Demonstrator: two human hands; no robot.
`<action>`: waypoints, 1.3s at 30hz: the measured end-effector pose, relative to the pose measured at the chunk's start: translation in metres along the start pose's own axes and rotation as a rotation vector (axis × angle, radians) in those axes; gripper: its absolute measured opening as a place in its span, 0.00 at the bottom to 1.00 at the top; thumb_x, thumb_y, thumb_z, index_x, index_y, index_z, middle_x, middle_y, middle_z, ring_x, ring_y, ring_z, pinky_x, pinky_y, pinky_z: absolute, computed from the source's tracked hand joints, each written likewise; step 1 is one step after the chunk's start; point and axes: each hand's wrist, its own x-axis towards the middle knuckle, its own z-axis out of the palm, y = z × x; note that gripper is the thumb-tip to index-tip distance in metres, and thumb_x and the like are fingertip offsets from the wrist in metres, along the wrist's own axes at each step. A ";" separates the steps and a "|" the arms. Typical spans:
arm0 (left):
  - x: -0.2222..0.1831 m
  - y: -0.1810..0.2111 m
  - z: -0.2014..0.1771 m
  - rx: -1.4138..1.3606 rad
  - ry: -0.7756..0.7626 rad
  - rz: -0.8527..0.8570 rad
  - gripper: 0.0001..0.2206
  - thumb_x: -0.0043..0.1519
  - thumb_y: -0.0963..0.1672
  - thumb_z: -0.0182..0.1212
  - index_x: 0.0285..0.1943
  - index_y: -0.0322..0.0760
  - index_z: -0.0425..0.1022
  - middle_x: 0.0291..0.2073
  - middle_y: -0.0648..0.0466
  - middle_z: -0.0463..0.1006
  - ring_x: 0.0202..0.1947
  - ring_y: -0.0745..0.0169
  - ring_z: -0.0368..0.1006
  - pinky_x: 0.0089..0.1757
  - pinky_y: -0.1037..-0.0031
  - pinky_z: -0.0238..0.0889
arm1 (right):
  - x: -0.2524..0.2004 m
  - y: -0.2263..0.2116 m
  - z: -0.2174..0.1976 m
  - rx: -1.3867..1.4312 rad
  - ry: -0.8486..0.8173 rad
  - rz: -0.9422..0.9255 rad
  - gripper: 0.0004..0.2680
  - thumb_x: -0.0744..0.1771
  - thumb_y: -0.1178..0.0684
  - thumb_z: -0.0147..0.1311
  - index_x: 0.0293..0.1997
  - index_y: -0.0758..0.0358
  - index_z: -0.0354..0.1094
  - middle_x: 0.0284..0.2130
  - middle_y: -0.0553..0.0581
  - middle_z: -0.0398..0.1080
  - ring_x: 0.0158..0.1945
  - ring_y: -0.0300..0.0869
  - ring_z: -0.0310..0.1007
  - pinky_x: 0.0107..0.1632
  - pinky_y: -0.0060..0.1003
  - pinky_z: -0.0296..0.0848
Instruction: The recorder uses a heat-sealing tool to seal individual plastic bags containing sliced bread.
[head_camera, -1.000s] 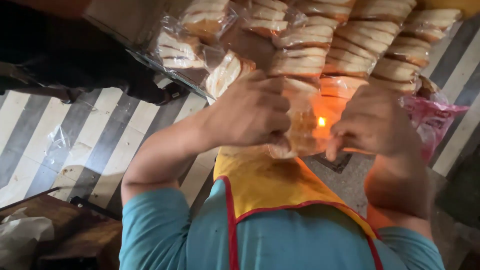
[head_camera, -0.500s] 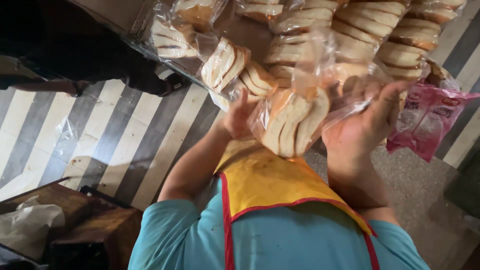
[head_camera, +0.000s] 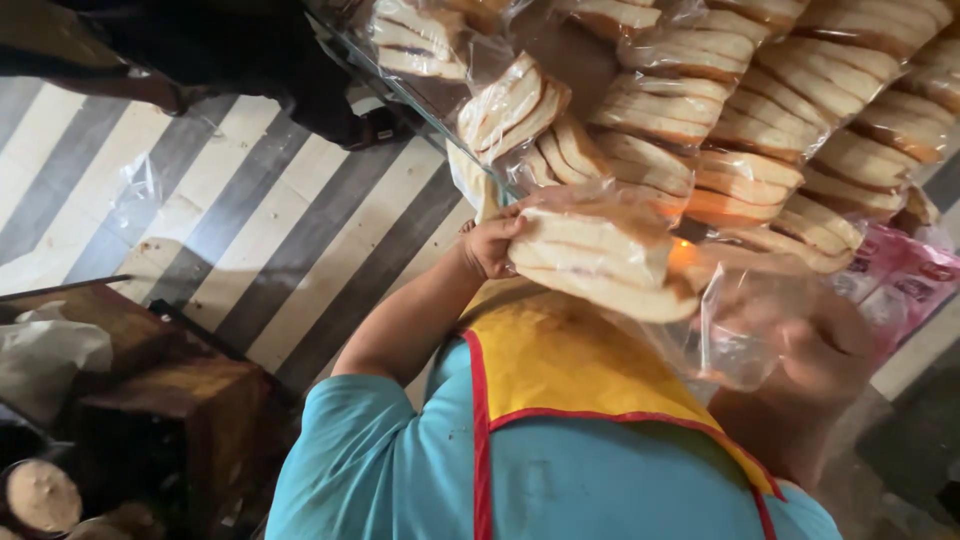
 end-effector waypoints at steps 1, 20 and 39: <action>0.000 0.001 -0.001 0.027 0.007 -0.004 0.36 0.63 0.47 0.71 0.79 0.38 0.56 0.69 0.42 0.67 0.69 0.43 0.66 0.65 0.52 0.65 | 0.001 -0.001 -0.005 -0.023 -0.097 0.124 0.08 0.68 0.53 0.54 0.49 0.63 0.63 0.43 0.57 0.68 0.45 0.44 0.72 0.54 0.48 0.73; 0.013 0.083 0.102 0.820 0.063 0.098 0.23 0.74 0.46 0.55 0.77 0.30 0.64 0.61 0.52 0.76 0.60 0.66 0.71 0.61 0.73 0.64 | -0.056 0.145 -0.012 1.005 -0.174 0.472 0.18 0.69 0.60 0.57 0.65 0.82 0.59 0.50 0.66 0.73 0.40 0.42 0.74 0.42 0.33 0.73; 0.052 0.063 0.221 1.446 0.325 0.045 0.26 0.75 0.53 0.46 0.69 0.28 0.76 0.50 0.35 0.77 0.45 0.59 0.73 0.50 0.72 0.75 | 0.022 0.047 0.055 -1.160 0.040 -0.568 0.17 0.68 0.53 0.62 0.63 0.55 0.65 0.56 0.53 0.74 0.54 0.49 0.78 0.57 0.43 0.77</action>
